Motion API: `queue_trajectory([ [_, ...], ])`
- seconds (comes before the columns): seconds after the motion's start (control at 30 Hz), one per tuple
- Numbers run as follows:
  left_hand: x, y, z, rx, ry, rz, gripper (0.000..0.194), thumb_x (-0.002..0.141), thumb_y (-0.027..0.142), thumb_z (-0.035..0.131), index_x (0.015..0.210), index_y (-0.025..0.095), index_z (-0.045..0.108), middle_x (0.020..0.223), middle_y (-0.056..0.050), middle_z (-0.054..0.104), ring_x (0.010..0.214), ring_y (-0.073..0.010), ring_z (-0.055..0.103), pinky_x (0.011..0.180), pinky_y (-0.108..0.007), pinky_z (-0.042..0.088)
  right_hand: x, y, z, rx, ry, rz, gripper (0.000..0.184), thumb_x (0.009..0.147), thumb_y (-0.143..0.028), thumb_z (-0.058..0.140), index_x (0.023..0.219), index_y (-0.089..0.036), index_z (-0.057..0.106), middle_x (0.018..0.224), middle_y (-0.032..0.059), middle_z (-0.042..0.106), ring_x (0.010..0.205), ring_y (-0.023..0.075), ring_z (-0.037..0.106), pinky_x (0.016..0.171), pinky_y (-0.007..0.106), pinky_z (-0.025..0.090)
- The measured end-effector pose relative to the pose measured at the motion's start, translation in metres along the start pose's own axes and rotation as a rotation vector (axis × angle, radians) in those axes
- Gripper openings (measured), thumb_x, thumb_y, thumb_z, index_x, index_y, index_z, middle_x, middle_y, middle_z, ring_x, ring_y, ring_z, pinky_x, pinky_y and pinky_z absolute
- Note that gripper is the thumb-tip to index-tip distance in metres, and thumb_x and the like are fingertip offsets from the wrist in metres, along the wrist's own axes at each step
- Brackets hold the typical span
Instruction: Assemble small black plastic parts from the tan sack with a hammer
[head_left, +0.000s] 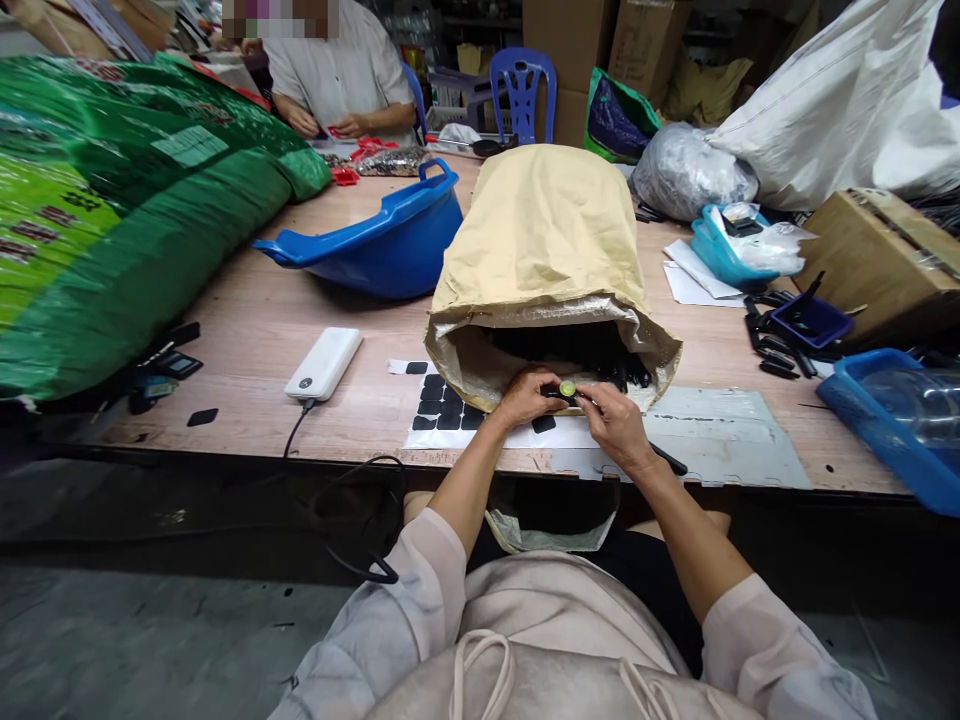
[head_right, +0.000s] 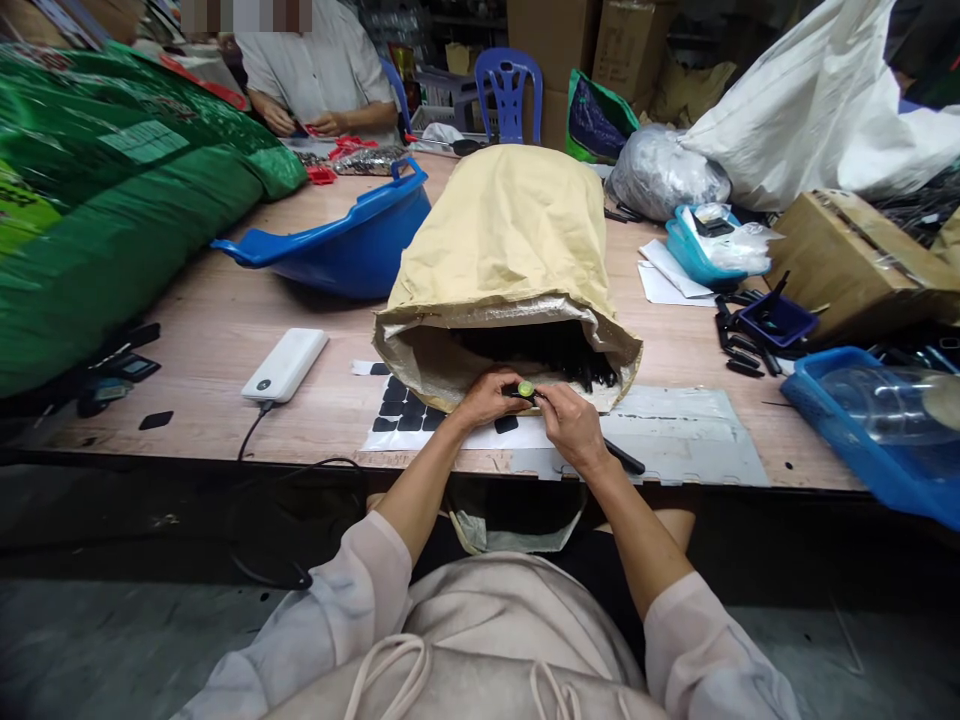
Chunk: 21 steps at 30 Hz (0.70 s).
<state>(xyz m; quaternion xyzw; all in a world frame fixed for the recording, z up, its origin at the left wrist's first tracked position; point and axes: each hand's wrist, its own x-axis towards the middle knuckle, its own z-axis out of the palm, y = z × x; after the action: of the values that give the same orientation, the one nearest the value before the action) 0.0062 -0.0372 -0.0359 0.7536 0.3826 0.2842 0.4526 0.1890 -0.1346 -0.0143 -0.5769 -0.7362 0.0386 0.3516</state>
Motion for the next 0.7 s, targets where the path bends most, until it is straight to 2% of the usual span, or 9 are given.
queue_trajectory([
  [0.17,0.000,0.001,-0.001,0.002,-0.009,0.023,0.016,0.070,0.021,0.085,0.083,0.017,0.077,0.087,-0.001,0.070,0.084,-0.0182,0.063,0.080,-0.029,0.051,0.004,-0.006,0.000,0.013,0.029,0.009,0.029,0.106,-0.029,0.048,0.122,-0.025,0.071,0.104,0.0066,0.075,0.094,0.0187,0.070,0.086,0.030,0.055],
  [0.33,0.001,0.003,0.000,0.017,-0.001,0.029,0.012,0.072,0.021,0.084,0.080,0.017,0.077,0.085,-0.002,0.069,0.084,-0.0179,0.063,0.079,-0.029,0.051,0.004,-0.004,0.003,-0.051,-0.047,0.005,0.028,0.105,-0.028,0.047,0.117,-0.025,0.073,0.095,0.0056,0.073,0.088,0.0189,0.069,0.081,0.030,0.055],
  [0.5,0.001,0.001,0.003,-0.020,0.005,-0.010,0.018,0.070,0.020,0.084,0.086,0.017,0.079,0.091,-0.003,0.073,0.086,-0.0184,0.066,0.081,-0.030,0.052,0.000,0.000,-0.006,-0.044,0.038,0.026,0.029,0.105,-0.030,0.049,0.121,-0.025,0.072,0.103,0.0064,0.074,0.093,0.0192,0.070,0.083,0.030,0.055],
  [0.7,0.002,-0.002,0.005,-0.014,0.008,-0.030,0.016,0.070,0.019,0.084,0.085,0.016,0.079,0.086,-0.002,0.072,0.080,-0.0163,0.064,0.074,-0.026,0.049,-0.008,0.007,-0.009,-0.050,0.009,0.052,0.027,0.104,-0.030,0.049,0.115,-0.026,0.073,0.098,0.0051,0.075,0.088,0.0192,0.070,0.080,0.031,0.055],
])
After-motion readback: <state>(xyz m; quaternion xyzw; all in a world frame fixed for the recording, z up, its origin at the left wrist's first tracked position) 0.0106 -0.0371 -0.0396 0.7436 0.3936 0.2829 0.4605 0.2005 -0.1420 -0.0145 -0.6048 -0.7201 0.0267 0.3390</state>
